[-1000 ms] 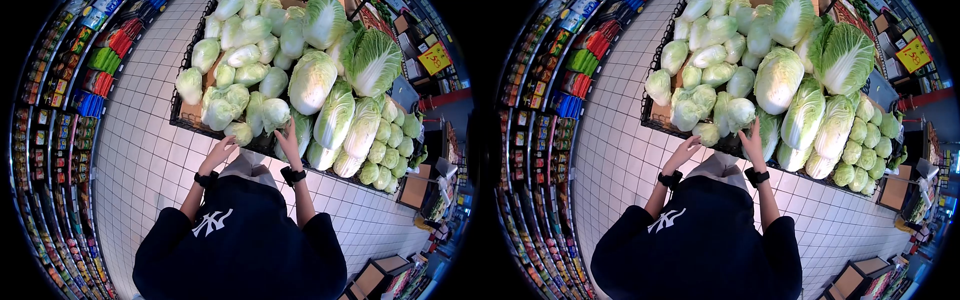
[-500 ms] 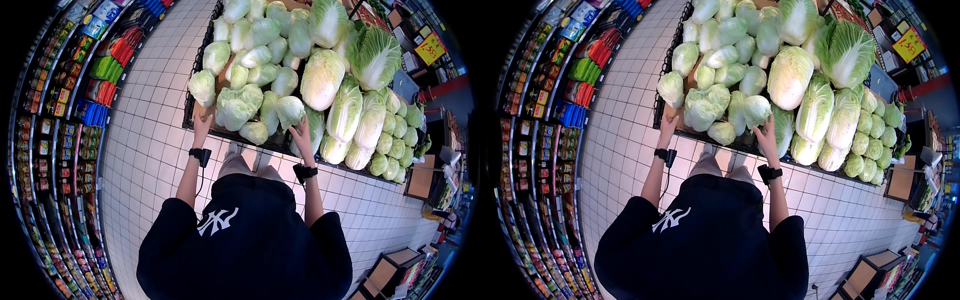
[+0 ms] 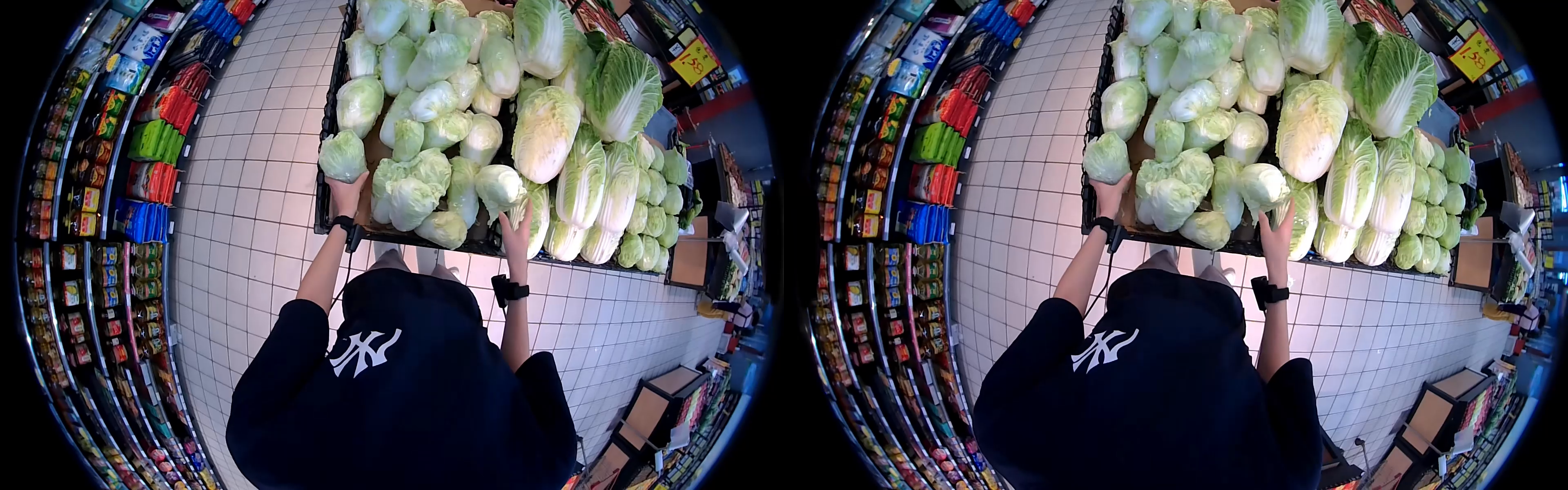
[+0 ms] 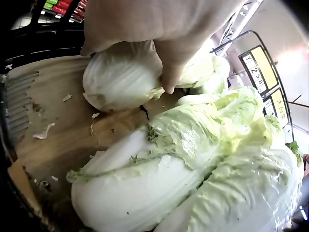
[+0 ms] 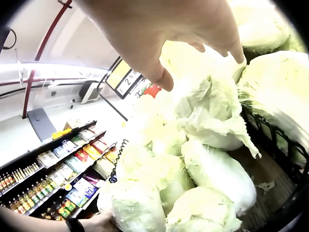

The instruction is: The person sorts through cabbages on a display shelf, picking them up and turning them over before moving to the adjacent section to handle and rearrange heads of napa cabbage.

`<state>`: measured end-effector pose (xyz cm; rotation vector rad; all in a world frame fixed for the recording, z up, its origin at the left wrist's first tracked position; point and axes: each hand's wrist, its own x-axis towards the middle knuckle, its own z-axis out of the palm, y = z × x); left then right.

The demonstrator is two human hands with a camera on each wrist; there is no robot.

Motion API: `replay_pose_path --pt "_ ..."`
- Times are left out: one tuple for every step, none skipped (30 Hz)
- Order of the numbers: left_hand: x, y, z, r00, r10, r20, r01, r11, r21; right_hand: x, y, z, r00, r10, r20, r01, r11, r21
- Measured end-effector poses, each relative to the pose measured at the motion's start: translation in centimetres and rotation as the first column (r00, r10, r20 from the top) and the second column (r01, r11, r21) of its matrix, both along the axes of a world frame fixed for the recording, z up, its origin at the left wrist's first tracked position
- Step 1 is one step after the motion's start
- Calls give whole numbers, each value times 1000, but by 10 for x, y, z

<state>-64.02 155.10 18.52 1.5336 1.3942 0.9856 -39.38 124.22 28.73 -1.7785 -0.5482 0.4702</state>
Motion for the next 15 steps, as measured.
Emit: replay_pose_path --pt "2 4 -2 999 -2 43 1 1000 31 -9 2 4 972 -67 227 94 989 -114" --pt "2 6 -4 999 -10 46 9 1000 28 -20 7 15 889 -102 447 211 956 -202" --pt "2 7 -4 999 0 38 0 1000 0 -30 13 24 875 -161 456 250 958 -142" --pt "0 9 -4 1000 13 28 -12 1000 -27 -36 20 29 874 -165 456 255 957 -142" --pt "-1 12 -3 1000 9 26 -9 1000 -28 -42 27 32 878 -146 457 210 973 -91" --pt "-3 13 -3 999 -17 38 18 999 -39 -49 33 35 881 -126 456 163 986 -44" --pt "-6 13 -3 998 -41 50 44 998 -50 -58 41 36 892 -101 441 128 991 -32" --pt "-9 13 -2 998 -42 48 45 998 -53 -61 47 26 883 -29 469 73 994 -76" --pt "-11 12 -1 999 -51 -12 50 996 -73 -66 56 22 902 38 430 -5 997 -78" --pt "-13 12 1 996 -63 -70 57 994 -90 -72 66 17 914 104 391 -82 994 -73" --pt "-17 10 3 993 -90 -78 83 992 -92 -77 76 11 915 100 392 -78 994 -72" --pt "-21 6 8 992 -94 -79 86 992 -92 -83 85 4 905 192 380 -158 980 -118" --pt "-25 2 12 983 -147 -111 130 981 -147 -89 93 -3 888 282 363 -237 958 -164" --pt "-30 -1 15 970 -201 -140 170 964 -205 -96 101 -11 890 279 360 -234 958 -166" --pt "-34 -3 11 952 -236 -193 187 952 -244 -103 110 -17 907 273 320 -207 952 -224"
